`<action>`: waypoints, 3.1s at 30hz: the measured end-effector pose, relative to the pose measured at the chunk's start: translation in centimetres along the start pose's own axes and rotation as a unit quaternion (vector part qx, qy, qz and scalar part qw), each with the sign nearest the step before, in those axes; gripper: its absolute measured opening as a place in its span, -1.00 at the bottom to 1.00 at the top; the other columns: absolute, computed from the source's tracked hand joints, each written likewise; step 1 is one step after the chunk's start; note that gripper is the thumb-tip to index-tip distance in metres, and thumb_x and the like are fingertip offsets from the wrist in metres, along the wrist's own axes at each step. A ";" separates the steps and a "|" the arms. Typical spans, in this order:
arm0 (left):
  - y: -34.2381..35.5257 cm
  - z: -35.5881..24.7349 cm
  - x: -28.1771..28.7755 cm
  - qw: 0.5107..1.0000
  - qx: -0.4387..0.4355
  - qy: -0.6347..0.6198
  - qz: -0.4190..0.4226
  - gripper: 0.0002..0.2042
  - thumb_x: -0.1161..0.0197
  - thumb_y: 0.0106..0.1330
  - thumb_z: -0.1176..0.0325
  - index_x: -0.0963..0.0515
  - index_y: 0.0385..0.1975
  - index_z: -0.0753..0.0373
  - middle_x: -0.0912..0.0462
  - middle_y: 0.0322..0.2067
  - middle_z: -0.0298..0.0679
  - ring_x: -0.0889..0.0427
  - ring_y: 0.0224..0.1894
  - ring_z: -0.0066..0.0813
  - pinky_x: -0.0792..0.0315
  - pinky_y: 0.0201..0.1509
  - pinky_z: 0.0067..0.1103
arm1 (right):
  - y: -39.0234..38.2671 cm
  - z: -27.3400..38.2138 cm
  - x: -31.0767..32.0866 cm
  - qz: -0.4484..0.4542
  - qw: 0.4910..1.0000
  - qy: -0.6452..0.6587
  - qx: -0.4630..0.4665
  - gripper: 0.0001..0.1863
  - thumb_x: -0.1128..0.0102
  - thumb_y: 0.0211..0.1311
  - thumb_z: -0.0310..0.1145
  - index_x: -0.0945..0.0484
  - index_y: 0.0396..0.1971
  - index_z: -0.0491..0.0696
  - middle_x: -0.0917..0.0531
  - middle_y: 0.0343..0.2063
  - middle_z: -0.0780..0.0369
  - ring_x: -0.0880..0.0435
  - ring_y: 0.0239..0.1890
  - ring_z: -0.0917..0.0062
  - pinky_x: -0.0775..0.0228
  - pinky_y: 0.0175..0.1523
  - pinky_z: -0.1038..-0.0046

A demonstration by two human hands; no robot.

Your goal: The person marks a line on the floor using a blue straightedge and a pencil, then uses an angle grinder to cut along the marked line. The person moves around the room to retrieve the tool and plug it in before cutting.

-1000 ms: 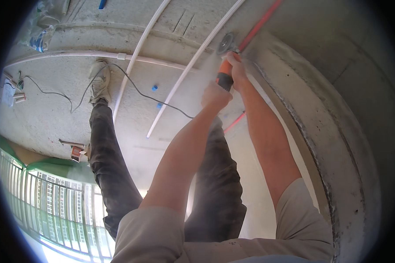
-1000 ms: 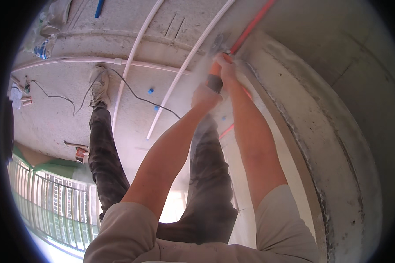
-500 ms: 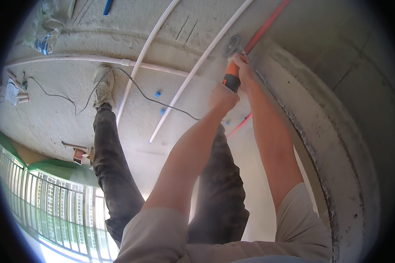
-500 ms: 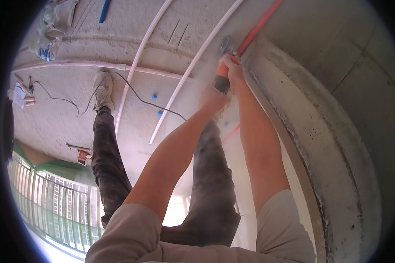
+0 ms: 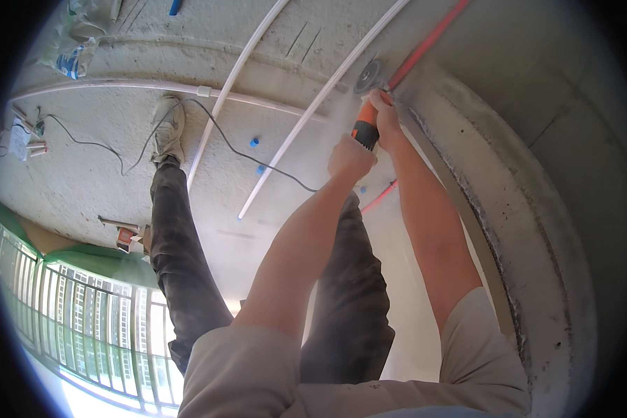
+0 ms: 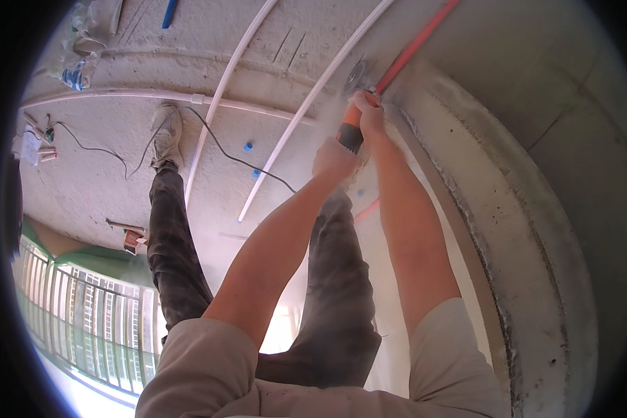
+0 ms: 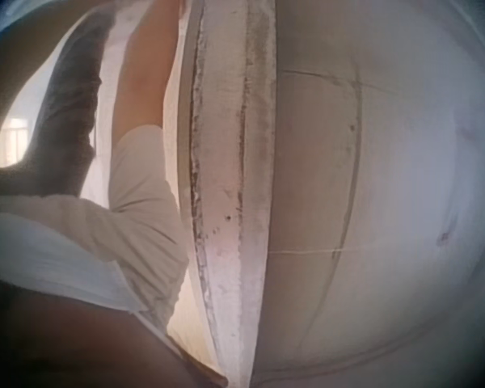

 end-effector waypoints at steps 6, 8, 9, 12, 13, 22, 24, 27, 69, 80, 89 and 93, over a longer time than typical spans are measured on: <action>0.1 0.4 -0.1 1.000 0.001 -0.002 -0.021 -0.36 -0.62 0.06 0.28 -0.56 0.19 0.24 -0.79 0.08 -0.05 -0.78 0.16 -0.07 -0.66 0.19 -0.24 | 0.1 -0.5 0.1 0.027 1.000 -0.011 -0.002 -0.62 -0.28 0.59 -0.02 -0.61 0.13 0.02 -0.66 -0.13 0.31 -0.68 -0.15 0.50 -0.60 -0.02 0.31; -0.1 0.6 0.1 1.000 0.002 0.000 -0.020 -0.35 -0.62 0.06 0.28 -0.56 0.20 0.24 -0.79 0.08 -0.06 -0.78 0.17 -0.07 -0.66 0.19 -0.24 | 0.1 -0.9 0.0 0.034 0.999 -0.009 -0.013 -0.63 -0.28 0.59 -0.02 -0.62 0.11 0.02 -0.67 -0.14 0.31 -0.69 -0.17 0.50 -0.60 -0.04 0.31; -0.2 0.7 0.1 1.000 0.002 -0.001 -0.017 -0.35 -0.62 0.06 0.28 -0.57 0.21 0.23 -0.79 0.08 -0.06 -0.78 0.17 -0.07 -0.66 0.19 -0.24 | 0.2 -1.2 -0.1 0.037 0.999 -0.005 -0.014 -0.63 -0.28 0.58 -0.02 -0.62 0.10 0.02 -0.67 -0.15 0.31 -0.68 -0.17 0.51 -0.60 -0.04 0.31; -0.2 1.0 -0.1 1.000 0.015 -0.010 0.000 -0.35 -0.62 0.06 0.28 -0.57 0.21 0.23 -0.79 0.07 -0.07 -0.79 0.16 -0.07 -0.66 0.19 -0.24 | 0.4 -1.9 0.0 0.032 0.999 -0.003 -0.005 -0.64 -0.29 0.58 -0.01 -0.62 0.08 0.03 -0.66 -0.15 0.33 -0.68 -0.17 0.52 -0.59 -0.05 0.31; -0.2 1.2 -0.2 1.000 0.024 -0.014 0.001 -0.35 -0.61 0.06 0.28 -0.57 0.21 0.22 -0.80 0.06 -0.07 -0.79 0.15 -0.07 -0.66 0.19 -0.24 | 0.3 -2.1 0.1 0.026 1.000 -0.011 0.001 -0.64 -0.30 0.57 -0.01 -0.62 0.08 0.04 -0.66 -0.16 0.33 -0.68 -0.17 0.52 -0.59 -0.05 0.32; 0.0 2.3 -0.5 1.000 0.013 0.007 -0.014 -0.33 -0.58 0.06 0.29 -0.53 0.24 0.24 -0.80 0.05 -0.05 -0.79 0.14 -0.05 -0.66 0.19 -0.22 | -2.7 -1.5 -0.8 0.047 0.998 0.010 -0.046 -0.62 -0.30 0.57 0.03 -0.62 0.09 0.06 -0.65 -0.15 0.36 -0.66 -0.13 0.55 -0.56 0.03 0.34; -0.1 2.6 -0.7 1.000 0.015 0.008 -0.019 -0.34 -0.57 0.06 0.28 -0.53 0.23 0.25 -0.80 0.04 -0.05 -0.79 0.14 -0.05 -0.66 0.19 -0.23 | -3.1 -1.5 -0.9 0.048 0.998 0.007 -0.041 -0.61 -0.30 0.56 0.04 -0.62 0.11 0.06 -0.66 -0.14 0.35 -0.66 -0.11 0.55 -0.56 0.04 0.34; 0.0 3.0 -0.9 1.000 0.025 0.009 -0.016 -0.35 -0.56 0.06 0.29 -0.53 0.21 0.25 -0.80 0.03 -0.05 -0.80 0.13 -0.05 -0.66 0.19 -0.22 | -3.1 -1.9 -0.9 0.045 0.999 -0.001 -0.029 -0.59 -0.30 0.56 0.04 -0.62 0.12 0.05 -0.67 -0.12 0.34 -0.65 -0.10 0.55 -0.56 0.05 0.36; 2.0 4.0 -1.1 1.000 -0.009 -0.018 -0.003 -0.46 -0.44 0.11 0.36 -0.56 0.14 0.33 -0.82 -0.08 0.01 -0.84 0.03 -0.04 -0.67 0.09 -0.22 | -0.7 -4.1 -1.0 0.030 0.998 0.026 -0.038 -0.64 -0.35 0.54 -0.05 -0.62 0.09 0.02 -0.67 -0.14 0.33 -0.66 -0.14 0.53 -0.58 0.01 0.35; 0.7 -1.9 0.3 0.999 -0.040 -0.017 -0.032 -0.43 -0.47 0.05 0.33 -0.59 0.15 0.30 -0.80 -0.01 0.03 -0.79 0.12 0.03 -0.65 0.18 -0.23 | -0.9 3.3 -0.4 0.052 0.998 0.020 -0.026 -0.61 -0.29 0.56 0.08 -0.59 0.05 0.07 -0.65 -0.23 0.33 -0.67 -0.23 0.51 -0.59 -0.06 0.34; 0.5 1.5 0.0 1.000 -0.017 -0.005 -0.011 -0.44 -0.51 0.11 0.32 -0.57 0.17 0.26 -0.81 0.00 -0.08 -0.82 0.08 -0.06 -0.66 0.14 -0.26 | -0.6 -1.0 -0.8 0.043 0.998 0.016 -0.041 -0.60 -0.34 0.54 0.01 -0.62 0.09 0.02 -0.68 -0.18 0.30 -0.69 -0.22 0.48 -0.61 -0.08 0.31; 0.8 3.1 0.2 1.000 -0.016 -0.003 -0.013 -0.45 -0.50 0.10 0.34 -0.59 0.15 0.27 -0.82 -0.03 -0.06 -0.83 0.05 -0.05 -0.66 0.12 -0.26 | -0.8 -2.9 -1.3 0.064 0.997 0.037 -0.038 -0.59 -0.32 0.55 0.02 -0.57 0.11 0.03 -0.66 -0.22 0.29 -0.69 -0.26 0.46 -0.62 -0.13 0.28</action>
Point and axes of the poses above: each hand's wrist, its own y-axis towards the middle knuckle, its own x-axis out of the back of the hand, z = x × y, the point moved 6 cm from there along y, towards the middle knuckle
